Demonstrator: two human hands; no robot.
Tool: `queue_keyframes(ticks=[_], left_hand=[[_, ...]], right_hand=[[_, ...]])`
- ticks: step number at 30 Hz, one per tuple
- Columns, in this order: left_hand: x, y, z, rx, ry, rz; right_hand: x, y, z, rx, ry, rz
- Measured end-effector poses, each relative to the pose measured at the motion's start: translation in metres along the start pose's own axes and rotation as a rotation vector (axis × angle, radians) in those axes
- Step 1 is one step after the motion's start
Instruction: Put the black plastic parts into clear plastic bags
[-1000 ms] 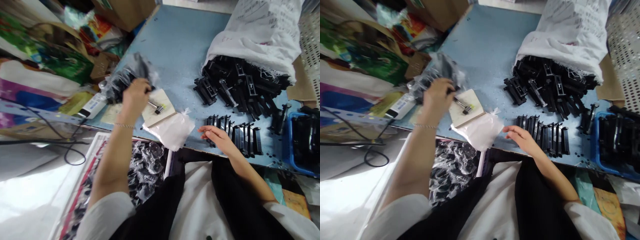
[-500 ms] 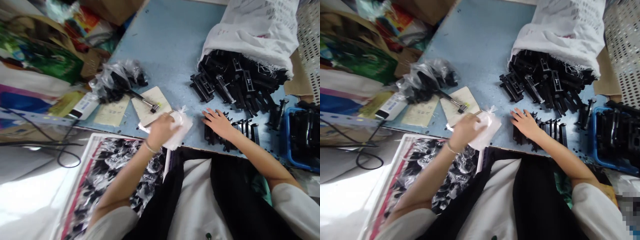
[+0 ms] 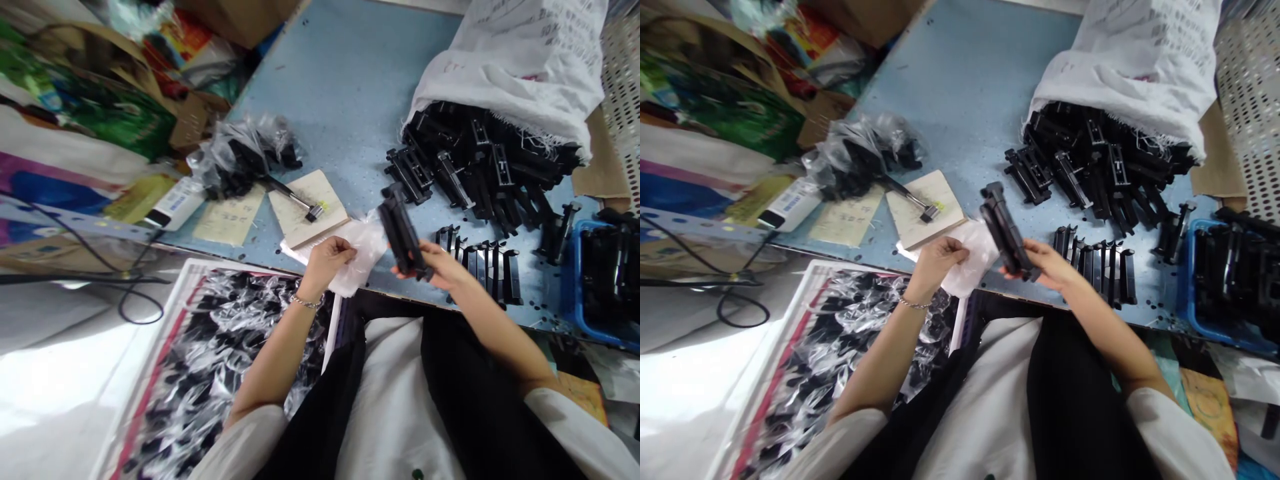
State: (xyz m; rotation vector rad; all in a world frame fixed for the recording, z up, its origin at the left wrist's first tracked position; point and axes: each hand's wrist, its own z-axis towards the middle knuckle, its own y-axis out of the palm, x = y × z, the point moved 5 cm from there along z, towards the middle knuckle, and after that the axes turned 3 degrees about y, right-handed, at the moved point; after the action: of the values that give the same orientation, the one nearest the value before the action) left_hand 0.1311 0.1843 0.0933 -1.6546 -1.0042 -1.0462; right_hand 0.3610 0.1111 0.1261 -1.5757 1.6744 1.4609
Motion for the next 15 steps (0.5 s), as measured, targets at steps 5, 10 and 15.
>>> queue_keyframes(ticks=[5, 10, 15], left_hand=[[0.016, -0.003, -0.019, 0.071, 0.299, 0.318], [0.030, -0.011, -0.032, 0.023, 0.580, 0.620], [0.029, -0.005, -0.027, 0.011, 0.578, 0.582]], right_hand=[[0.049, 0.040, 0.038, 0.038, 0.070, 0.280], [0.038, 0.005, 0.014, 0.251, -0.027, 0.344], [0.051, 0.022, -0.029, -0.066, 0.227, 0.389]])
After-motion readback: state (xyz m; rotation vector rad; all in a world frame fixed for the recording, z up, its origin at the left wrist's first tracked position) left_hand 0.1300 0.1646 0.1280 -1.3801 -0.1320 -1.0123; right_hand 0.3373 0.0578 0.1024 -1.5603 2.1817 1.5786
